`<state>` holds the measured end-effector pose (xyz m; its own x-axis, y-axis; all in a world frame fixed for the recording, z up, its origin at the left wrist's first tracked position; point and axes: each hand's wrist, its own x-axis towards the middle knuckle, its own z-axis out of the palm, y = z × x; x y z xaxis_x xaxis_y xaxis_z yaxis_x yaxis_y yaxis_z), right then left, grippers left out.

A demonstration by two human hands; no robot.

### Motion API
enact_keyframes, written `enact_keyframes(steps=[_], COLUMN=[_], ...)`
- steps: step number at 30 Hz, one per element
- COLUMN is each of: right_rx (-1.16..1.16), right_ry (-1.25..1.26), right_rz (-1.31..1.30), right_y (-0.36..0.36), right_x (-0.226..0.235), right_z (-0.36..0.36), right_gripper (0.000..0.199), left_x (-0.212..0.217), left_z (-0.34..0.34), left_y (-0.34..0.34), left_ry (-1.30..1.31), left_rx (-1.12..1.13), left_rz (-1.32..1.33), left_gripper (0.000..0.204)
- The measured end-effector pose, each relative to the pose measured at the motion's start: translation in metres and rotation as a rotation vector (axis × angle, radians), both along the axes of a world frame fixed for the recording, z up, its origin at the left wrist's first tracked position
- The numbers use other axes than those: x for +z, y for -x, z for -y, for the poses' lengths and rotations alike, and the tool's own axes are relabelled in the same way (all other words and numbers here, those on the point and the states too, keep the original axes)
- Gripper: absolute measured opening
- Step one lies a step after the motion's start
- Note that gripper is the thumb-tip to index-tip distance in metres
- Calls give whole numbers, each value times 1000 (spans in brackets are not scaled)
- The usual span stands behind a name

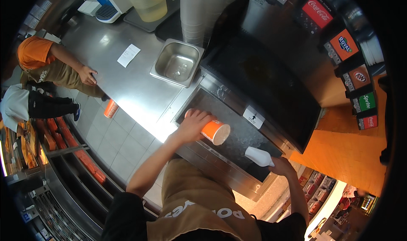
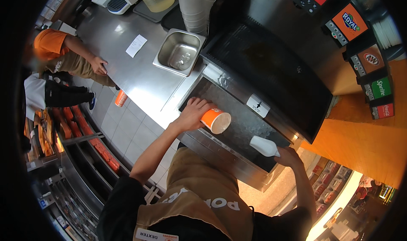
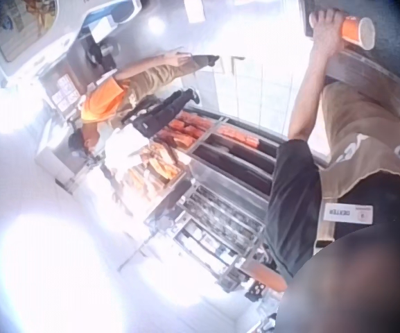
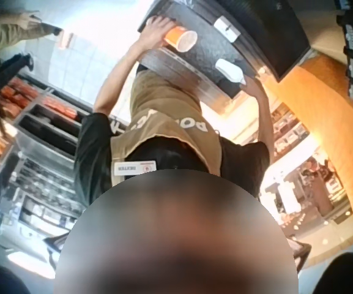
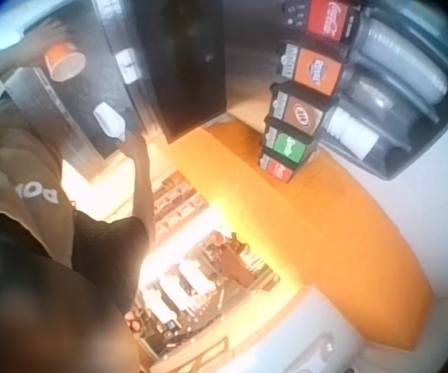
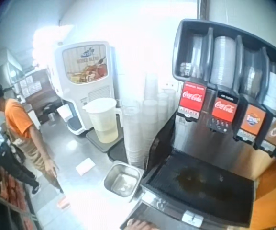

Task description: The person assembles a takeout order in a fast-food kitchen. They place a receipt and napkin on a tray with a burger and fries, then fill a cup with ice and a beverage. They add sauce packets and utensils to a branded bag, place the bag on the counter, and hand it to a customer.

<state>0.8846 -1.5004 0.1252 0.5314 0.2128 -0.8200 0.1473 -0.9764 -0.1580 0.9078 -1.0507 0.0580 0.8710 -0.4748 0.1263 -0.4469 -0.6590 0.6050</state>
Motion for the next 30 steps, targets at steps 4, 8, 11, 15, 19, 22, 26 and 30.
enact_keyframes(steps=[4,8,11,15,19,22,26,30], right_rx=[-127,-59,-104,39,256,287,225,186], right_ry=[-119,-404,-490,-755,-661,-573,-506,-548], right_rz=[183,441,401,456,561,553,481,632], right_y=[-12,-46,-82,-146,-206,-230,-247,-245], right_x=[37,75,89,83,60,43,35,48], right_z=[3,-30,-77,-174,-288,-346,-375,-353], right_gripper=[57,57,55,47,42,41,42,41], left_x=[-13,-24,-26,-23,-6,21,66,94], left_z=[1,4,3,3,7,9,14,21], left_y=[-4,-1,1,12,43,63,76,72], left_ry=[-154,34,30,313,556,395,108,96], left_rx=[-15,44,52,162,238,300,377,372], left_rz=[44,-18,5,-154,-131,36,110,-14], left_gripper=[72,70,69,68,69,69,68,69])
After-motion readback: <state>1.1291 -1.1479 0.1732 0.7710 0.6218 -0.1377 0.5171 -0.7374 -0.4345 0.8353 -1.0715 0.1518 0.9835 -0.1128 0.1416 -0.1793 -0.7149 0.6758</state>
